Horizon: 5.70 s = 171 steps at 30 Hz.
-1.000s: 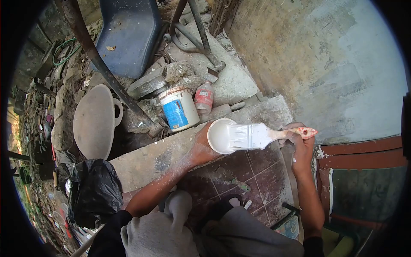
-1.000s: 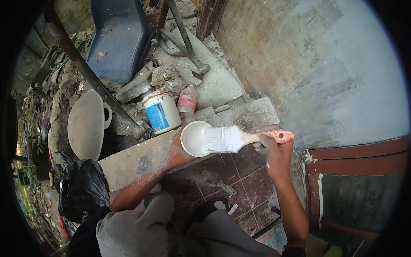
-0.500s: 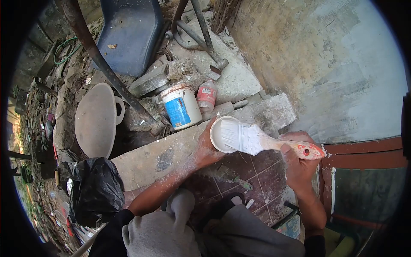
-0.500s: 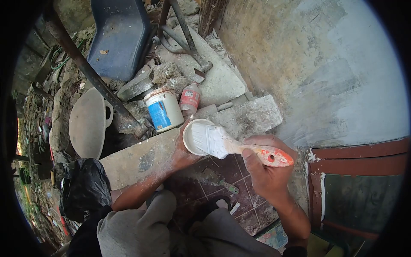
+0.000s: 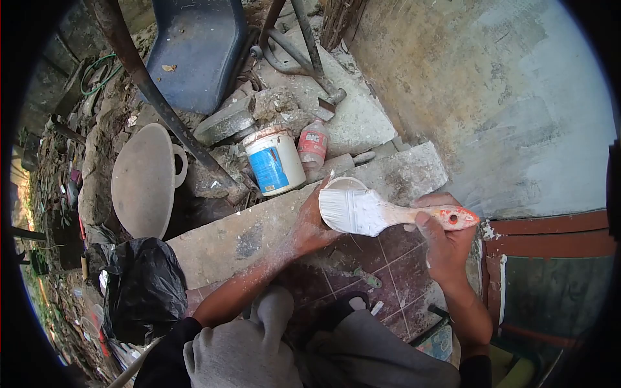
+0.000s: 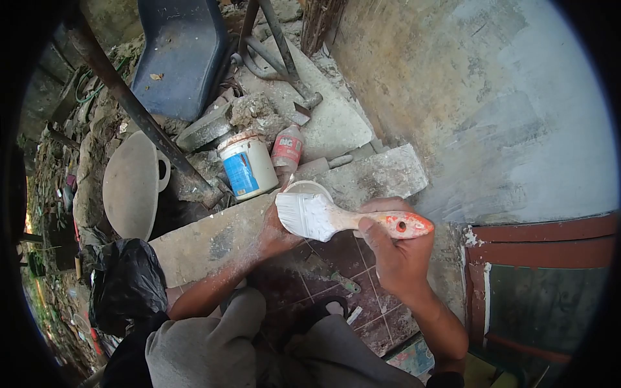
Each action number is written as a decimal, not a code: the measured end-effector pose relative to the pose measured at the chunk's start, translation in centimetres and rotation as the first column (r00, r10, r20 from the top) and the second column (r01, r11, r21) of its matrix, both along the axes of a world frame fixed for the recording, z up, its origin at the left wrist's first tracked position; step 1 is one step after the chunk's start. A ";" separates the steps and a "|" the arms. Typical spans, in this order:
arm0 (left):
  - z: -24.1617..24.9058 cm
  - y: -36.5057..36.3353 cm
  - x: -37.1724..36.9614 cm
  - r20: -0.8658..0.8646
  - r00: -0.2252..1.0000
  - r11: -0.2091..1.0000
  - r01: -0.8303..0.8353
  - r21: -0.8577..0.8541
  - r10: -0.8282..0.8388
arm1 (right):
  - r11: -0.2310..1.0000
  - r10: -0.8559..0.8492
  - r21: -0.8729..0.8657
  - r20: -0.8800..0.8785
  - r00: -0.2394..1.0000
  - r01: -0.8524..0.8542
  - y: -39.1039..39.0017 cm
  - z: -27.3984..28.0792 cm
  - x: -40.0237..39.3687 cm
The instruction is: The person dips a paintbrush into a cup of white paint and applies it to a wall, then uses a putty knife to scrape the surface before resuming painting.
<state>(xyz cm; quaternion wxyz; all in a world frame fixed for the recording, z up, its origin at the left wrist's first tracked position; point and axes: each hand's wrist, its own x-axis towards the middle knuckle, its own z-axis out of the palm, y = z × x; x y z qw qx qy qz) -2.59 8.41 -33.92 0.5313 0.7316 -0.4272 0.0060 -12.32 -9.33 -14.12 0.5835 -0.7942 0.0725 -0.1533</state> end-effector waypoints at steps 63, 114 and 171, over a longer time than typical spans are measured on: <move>1.0 0.5 0.0 -0.329 0.944 0.986 -0.073 -0.151 0.020 | -0.456 -0.025 -0.875 -0.170 0.985 -0.163 -10.5 -1.4 16.0; 0.7 0.7 -0.2 -0.380 0.925 0.992 -0.075 -0.098 0.032 | 0.131 -0.464 -0.876 0.359 0.809 0.464 -12.1 10.3 12.6; -0.4 0.7 -0.4 -0.482 0.876 0.996 -0.059 -0.061 0.022 | -0.094 -0.090 -0.989 0.127 0.988 0.118 -12.9 -7.6 2.2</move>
